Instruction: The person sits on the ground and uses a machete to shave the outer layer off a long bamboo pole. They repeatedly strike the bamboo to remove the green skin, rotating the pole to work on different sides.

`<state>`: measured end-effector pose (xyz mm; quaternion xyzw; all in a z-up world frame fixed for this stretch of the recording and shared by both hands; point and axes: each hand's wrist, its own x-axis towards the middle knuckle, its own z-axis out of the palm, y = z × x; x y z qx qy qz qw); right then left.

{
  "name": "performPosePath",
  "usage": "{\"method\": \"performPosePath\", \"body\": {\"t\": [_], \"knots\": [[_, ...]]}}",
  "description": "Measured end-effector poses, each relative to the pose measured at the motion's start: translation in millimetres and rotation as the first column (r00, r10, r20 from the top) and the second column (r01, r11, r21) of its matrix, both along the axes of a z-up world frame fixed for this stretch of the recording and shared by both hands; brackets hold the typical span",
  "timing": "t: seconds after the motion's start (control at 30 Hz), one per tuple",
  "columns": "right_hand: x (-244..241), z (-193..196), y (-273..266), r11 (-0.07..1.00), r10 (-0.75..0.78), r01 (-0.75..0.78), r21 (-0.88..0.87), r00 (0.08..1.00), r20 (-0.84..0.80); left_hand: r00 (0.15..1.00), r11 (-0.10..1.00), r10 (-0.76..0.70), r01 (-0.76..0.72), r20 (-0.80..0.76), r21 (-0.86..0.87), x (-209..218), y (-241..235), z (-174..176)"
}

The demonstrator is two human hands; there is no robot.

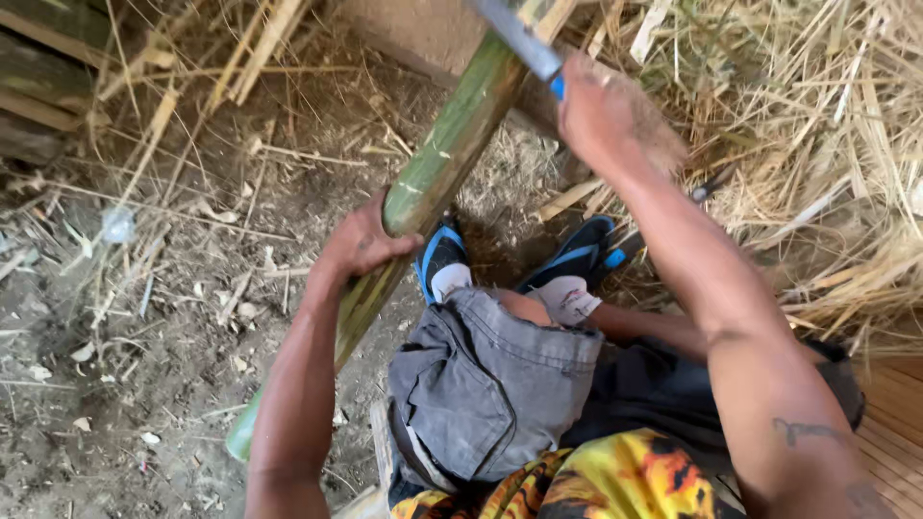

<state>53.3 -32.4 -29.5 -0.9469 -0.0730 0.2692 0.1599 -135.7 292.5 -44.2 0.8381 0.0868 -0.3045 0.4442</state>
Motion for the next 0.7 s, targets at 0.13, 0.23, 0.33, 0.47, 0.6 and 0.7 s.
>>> {"method": "performPosePath", "body": {"t": [0.13,0.23,0.33,0.47,0.6,0.7], "knots": [[-42,-20,8,0.789,0.59,-0.501,-0.355,0.778,0.214,0.994,0.998,-0.015,0.021,-0.108,0.052,4,-5,4],[-51,-43,-17,0.567,0.823,-0.67,-0.479,0.485,0.297,0.998,0.998,-0.024,0.027,-0.06,0.053,9,-3,3],[42,-66,-77,0.834,0.392,-0.336,-0.438,0.919,0.04,0.998,0.999,-0.002,0.005,-0.07,0.039,3,-4,-2],[137,-72,-136,0.92,-0.094,0.249,-0.302,0.89,0.446,0.98,0.995,0.041,-0.057,-0.197,-0.078,3,3,-11],[94,-41,-146,0.935,-0.297,0.342,-0.097,0.901,0.317,0.963,0.917,-0.011,-0.097,-0.269,-0.386,5,15,-32],[30,-11,-112,0.947,-0.285,0.303,-0.11,0.946,0.151,0.921,0.964,0.008,-0.111,-0.39,-0.241,-4,8,-24]]}}
